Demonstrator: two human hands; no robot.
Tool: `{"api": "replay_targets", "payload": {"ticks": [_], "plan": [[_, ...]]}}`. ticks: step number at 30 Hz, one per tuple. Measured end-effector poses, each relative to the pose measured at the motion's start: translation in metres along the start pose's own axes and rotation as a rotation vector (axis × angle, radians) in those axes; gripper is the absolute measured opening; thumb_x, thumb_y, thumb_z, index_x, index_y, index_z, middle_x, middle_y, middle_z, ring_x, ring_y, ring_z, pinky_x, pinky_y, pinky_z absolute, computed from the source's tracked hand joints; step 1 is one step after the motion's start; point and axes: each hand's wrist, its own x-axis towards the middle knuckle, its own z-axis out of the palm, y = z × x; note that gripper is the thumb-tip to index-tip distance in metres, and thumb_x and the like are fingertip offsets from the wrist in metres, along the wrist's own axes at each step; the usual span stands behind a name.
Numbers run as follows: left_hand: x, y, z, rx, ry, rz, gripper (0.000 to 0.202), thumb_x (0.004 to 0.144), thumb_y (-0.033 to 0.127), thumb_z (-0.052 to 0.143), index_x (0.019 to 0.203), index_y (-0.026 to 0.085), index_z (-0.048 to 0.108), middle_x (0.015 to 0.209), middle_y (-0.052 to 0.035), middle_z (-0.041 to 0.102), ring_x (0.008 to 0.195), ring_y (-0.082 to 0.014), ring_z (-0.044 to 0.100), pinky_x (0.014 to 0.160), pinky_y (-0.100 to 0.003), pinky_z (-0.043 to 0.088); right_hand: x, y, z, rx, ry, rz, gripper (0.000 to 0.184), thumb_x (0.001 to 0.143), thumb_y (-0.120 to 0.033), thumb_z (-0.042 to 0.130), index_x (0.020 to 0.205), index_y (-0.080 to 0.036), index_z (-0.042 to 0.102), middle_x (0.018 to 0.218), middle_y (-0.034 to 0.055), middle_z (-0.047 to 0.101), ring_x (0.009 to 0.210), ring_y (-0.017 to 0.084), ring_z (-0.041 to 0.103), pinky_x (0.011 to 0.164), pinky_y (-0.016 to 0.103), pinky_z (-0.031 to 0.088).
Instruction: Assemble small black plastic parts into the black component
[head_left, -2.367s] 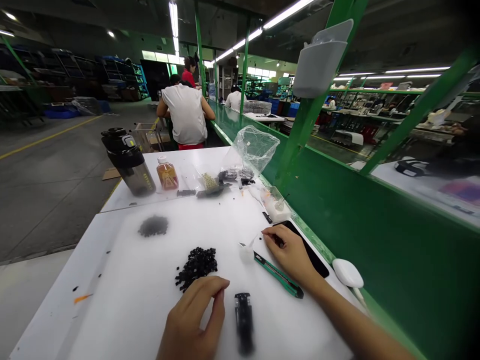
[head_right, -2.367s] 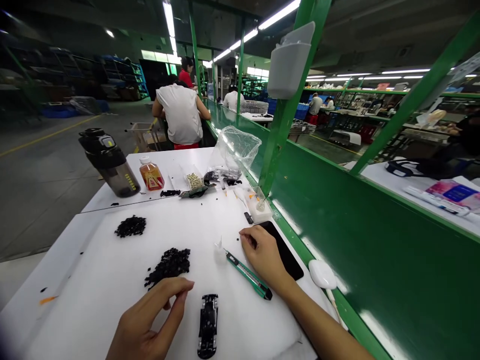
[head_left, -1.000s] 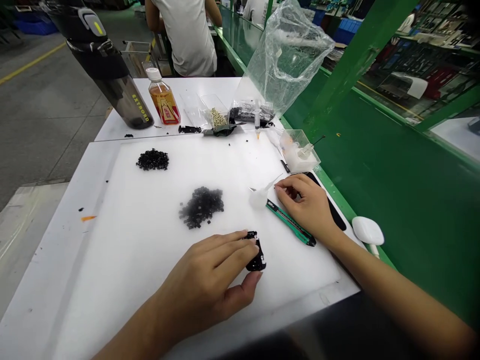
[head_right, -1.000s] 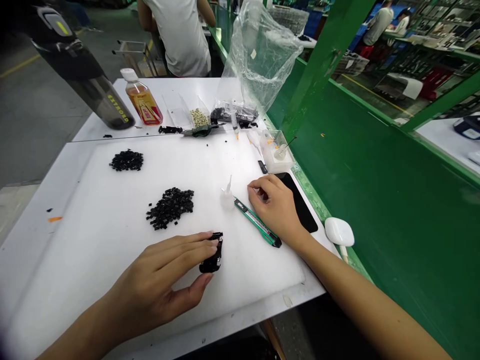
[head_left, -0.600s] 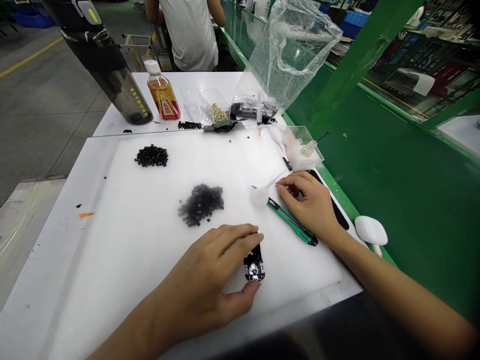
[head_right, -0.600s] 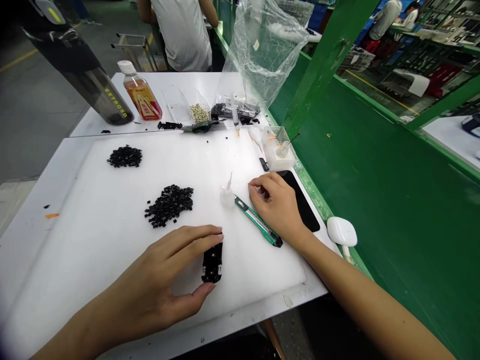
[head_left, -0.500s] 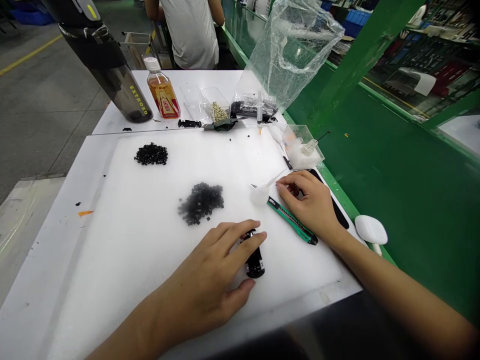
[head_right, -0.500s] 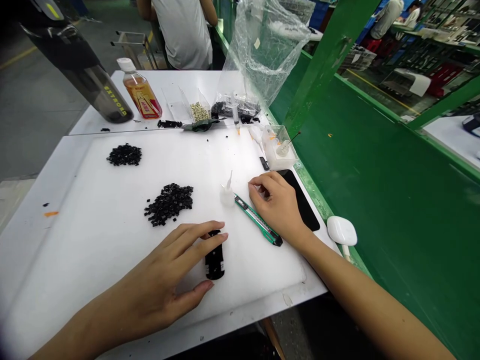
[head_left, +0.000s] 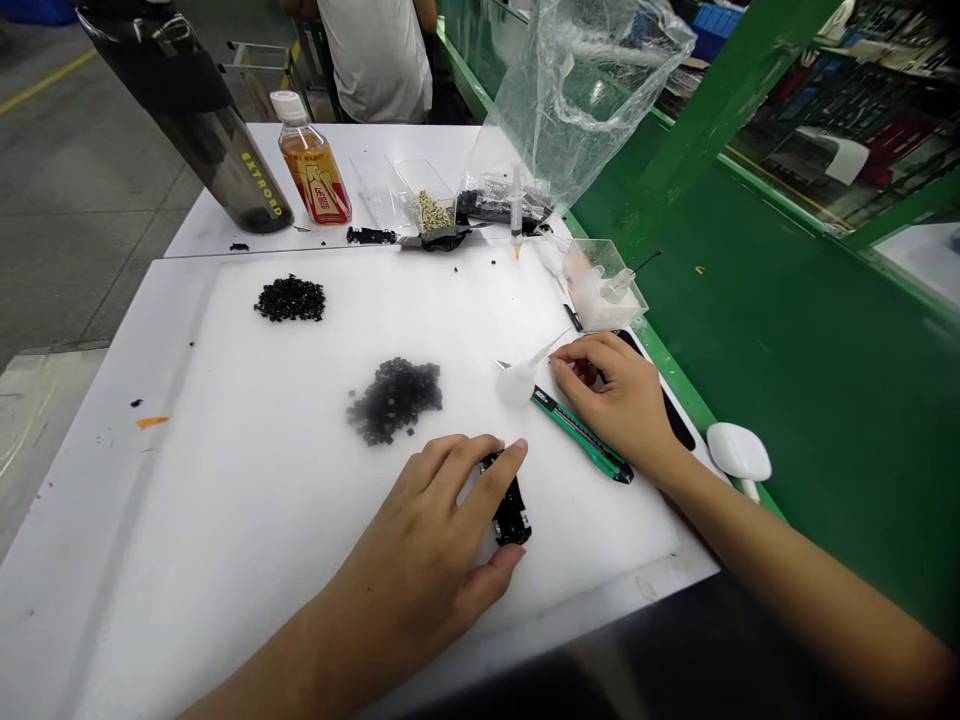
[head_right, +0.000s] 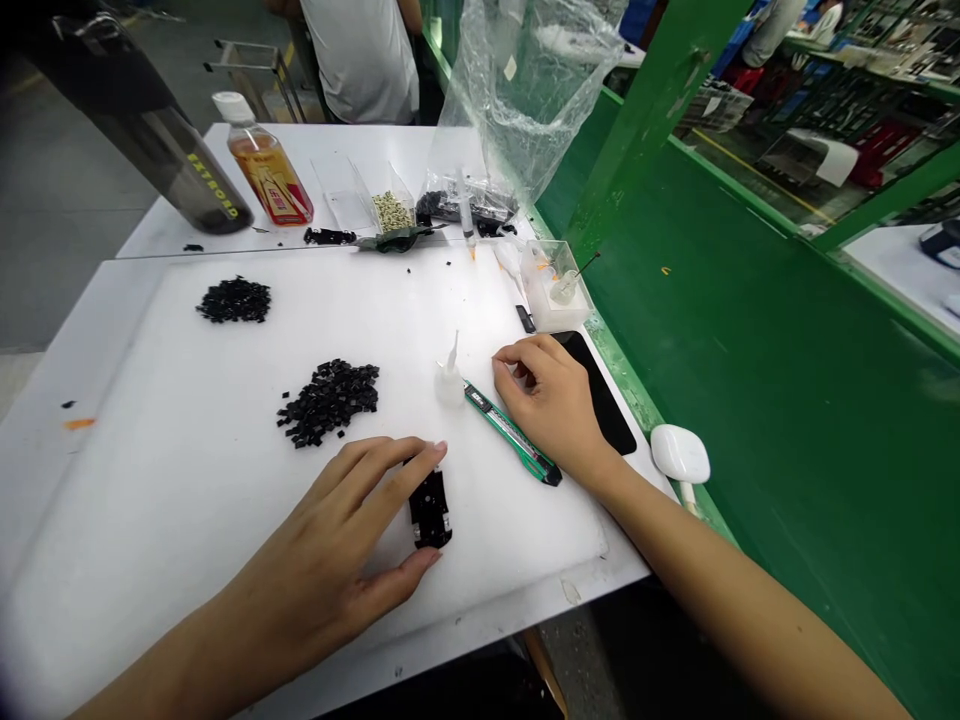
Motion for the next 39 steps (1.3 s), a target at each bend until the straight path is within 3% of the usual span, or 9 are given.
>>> {"api": "replay_targets", "payload": {"ticks": [6, 13, 21, 31, 34, 37, 39], "plan": [[0.002, -0.001, -0.003, -0.013, -0.019, 0.027, 0.067, 0.088, 0.018, 0.061, 0.150, 0.019, 0.034, 0.143, -0.0093, 0.048, 0.129, -0.0274, 0.041, 0.110, -0.044, 0.044, -0.001, 0.000, 0.000, -0.005, 0.002, -0.004, 0.016, 0.093, -0.029, 0.059, 0.091, -0.018, 0.070, 0.091, 0.0043, 0.061, 0.068, 0.018, 0.055, 0.060, 0.028, 0.047], [-0.001, -0.002, -0.008, -0.044, -0.051, 0.013, 0.083, 0.083, 0.013, 0.059, 0.156, 0.019, 0.018, 0.146, -0.0060, 0.045, 0.135, -0.0232, 0.036, 0.117, -0.040, 0.035, -0.001, 0.000, 0.000, 0.001, 0.007, -0.014, 0.014, 0.094, -0.027, 0.060, 0.091, -0.018, 0.071, 0.090, 0.0035, 0.060, 0.067, 0.017, 0.055, 0.062, 0.028, 0.047], [-0.002, -0.002, -0.013, -0.054, -0.113, -0.004, 0.088, 0.081, 0.014, 0.060, 0.157, 0.019, 0.015, 0.152, -0.0072, 0.039, 0.139, -0.0252, 0.034, 0.118, -0.043, 0.037, 0.000, 0.000, -0.001, 0.004, 0.003, -0.020, 0.013, 0.092, -0.022, 0.059, 0.090, -0.017, 0.070, 0.090, 0.0029, 0.060, 0.067, 0.015, 0.054, 0.062, 0.027, 0.046], [-0.002, -0.002, -0.022, -0.095, -0.213, -0.061, 0.086, 0.083, 0.013, 0.052, 0.157, 0.028, 0.011, 0.158, 0.0001, 0.030, 0.146, -0.0192, 0.024, 0.122, -0.041, 0.033, -0.001, 0.001, -0.001, 0.039, -0.013, 0.012, 0.016, 0.094, -0.027, 0.060, 0.092, -0.015, 0.070, 0.092, 0.0027, 0.059, 0.070, 0.015, 0.054, 0.063, 0.027, 0.043], [-0.003, -0.001, -0.023, -0.056, -0.192, -0.053, 0.083, 0.083, 0.012, 0.049, 0.157, 0.027, 0.013, 0.158, 0.0003, 0.033, 0.146, -0.0193, 0.027, 0.119, -0.041, 0.036, -0.001, 0.002, -0.001, 0.061, -0.021, 0.028, 0.017, 0.095, -0.029, 0.060, 0.093, -0.016, 0.070, 0.093, 0.0026, 0.059, 0.072, 0.016, 0.055, 0.065, 0.027, 0.043], [-0.007, -0.007, -0.014, 0.040, -0.103, -0.003, 0.078, 0.084, 0.016, 0.052, 0.155, 0.023, 0.022, 0.154, -0.0034, 0.041, 0.141, -0.0225, 0.037, 0.115, -0.042, 0.042, -0.001, 0.001, 0.000, 0.084, -0.028, 0.036, 0.018, 0.097, -0.030, 0.058, 0.094, -0.016, 0.069, 0.093, 0.0027, 0.058, 0.075, 0.017, 0.056, 0.068, 0.028, 0.044], [-0.010, -0.017, 0.002, 0.092, 0.086, 0.116, 0.071, 0.086, 0.023, 0.049, 0.154, 0.019, 0.028, 0.148, -0.0065, 0.050, 0.133, -0.0241, 0.046, 0.108, -0.040, 0.049, -0.001, 0.000, 0.001, 0.097, -0.028, 0.037, 0.018, 0.098, -0.029, 0.056, 0.094, -0.016, 0.069, 0.094, 0.0028, 0.058, 0.076, 0.017, 0.056, 0.069, 0.028, 0.045]]}}
